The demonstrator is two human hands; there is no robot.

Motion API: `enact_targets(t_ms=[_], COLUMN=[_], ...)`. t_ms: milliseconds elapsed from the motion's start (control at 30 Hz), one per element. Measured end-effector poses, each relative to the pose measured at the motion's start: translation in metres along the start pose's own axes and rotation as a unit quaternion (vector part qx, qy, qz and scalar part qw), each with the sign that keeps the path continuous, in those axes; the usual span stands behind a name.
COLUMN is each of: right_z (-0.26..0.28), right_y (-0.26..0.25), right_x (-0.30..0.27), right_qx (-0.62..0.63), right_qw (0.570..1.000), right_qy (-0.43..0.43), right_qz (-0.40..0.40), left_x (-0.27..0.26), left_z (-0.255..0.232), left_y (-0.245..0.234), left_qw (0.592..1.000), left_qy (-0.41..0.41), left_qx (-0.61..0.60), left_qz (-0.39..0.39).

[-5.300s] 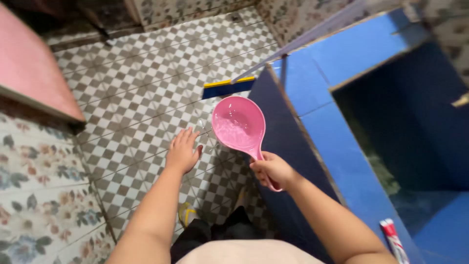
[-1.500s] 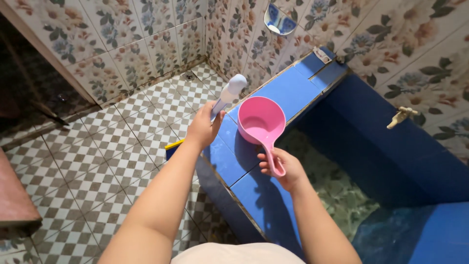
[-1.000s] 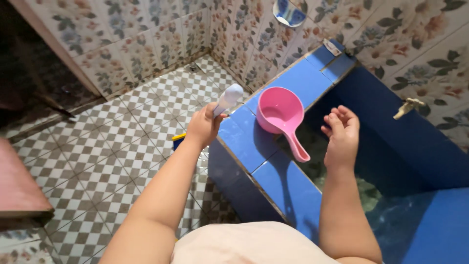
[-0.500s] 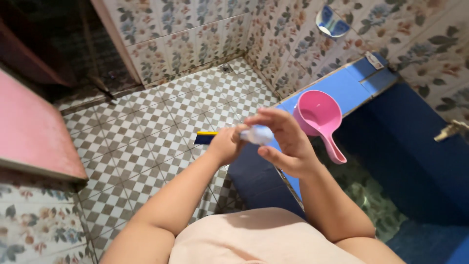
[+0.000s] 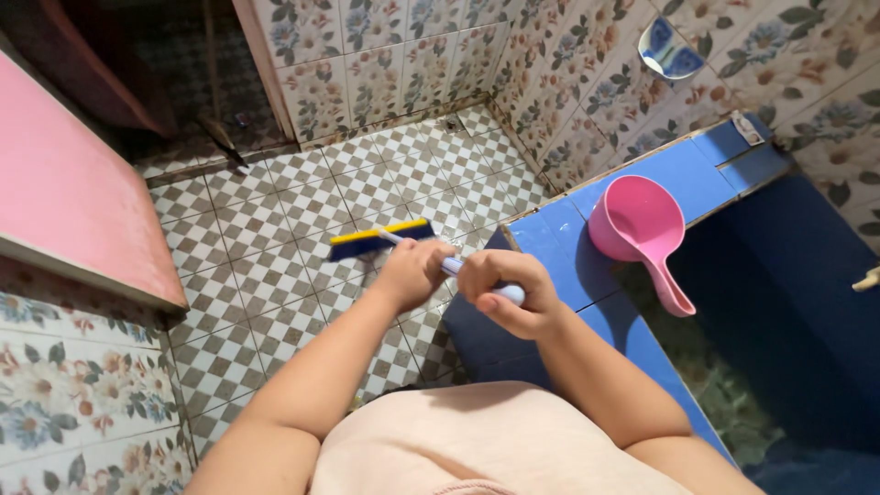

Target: The person pours water onto the floor with a dipper, places the dipper aside, and repeatedly fits a plastic end piece onto the pole of a floor squeegee by hand.

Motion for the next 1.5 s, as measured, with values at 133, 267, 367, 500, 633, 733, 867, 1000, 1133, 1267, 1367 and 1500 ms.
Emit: enact_targets(t_ms=[133,267,367,500,633,733,867,1000,1133,1267,1367,1500], right_z=[-0.05,-0.093,-0.114,-0.122,-0.081,-0.041,-0.04,-0.057,-0.063,-0.064,-0.079,-0.128], right_y=[0.021,0.044,0.052,0.064,0.062,0.057,0.044,0.028,-0.008,-0.041,-0.062,-0.09], right_x=[0.006,0.012,0.014,0.016,0.023,0.039,0.066,0.091,0.122,0.148,0.16,0.166], right_qx=[0.013,-0.059,-0.105,-0.15,-0.176,-0.185,-0.18,-0.162,-0.123,-0.11,-0.144,-0.223], right_qw=[1.0,0.997,0.993,0.986,0.983,0.982,0.981,0.983,0.989,0.991,0.986,0.973], right_qy=[0.009,0.028,0.045,0.07,0.055,0.012,0.023,0.009,-0.011,-0.033,-0.035,0.012], right_qz=[0.001,0.03,0.027,0.013,0.004,0.044,0.063,0.081,0.077,0.063,0.077,0.048], left_x=[-0.034,-0.056,-0.06,-0.063,-0.04,-0.029,-0.014,0.003,0.035,0.073,0.099,0.128], left_z=[0.059,0.091,0.104,0.099,0.078,0.059,0.077,0.102,0.127,0.146,0.172,0.223], left_y=[-0.005,-0.021,-0.033,-0.046,-0.055,-0.055,-0.045,-0.053,-0.058,-0.052,-0.037,-0.007], left_qw=[0.99,0.976,0.954,0.938,0.97,0.994,0.995,0.995,0.996,0.997,0.998,0.998], left_qy=[-0.121,-0.185,-0.248,-0.283,-0.193,-0.096,-0.094,-0.061,-0.068,-0.042,-0.027,-0.059], left_qx=[0.054,0.061,0.053,0.031,0.026,0.005,0.036,0.071,0.054,0.065,0.063,0.032], left_qz=[0.052,0.096,0.158,0.198,0.142,0.055,0.011,-0.022,0.0,0.014,0.007,0.02])
Point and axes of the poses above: each hand's wrist, its own x-axis towards the middle knuckle, its own y-axis out of the palm, z = x × y, the point moved 8 cm from there along x, towards the middle knuckle, and after that the axes turned 1 degree about -x, right-handed, at the moved point
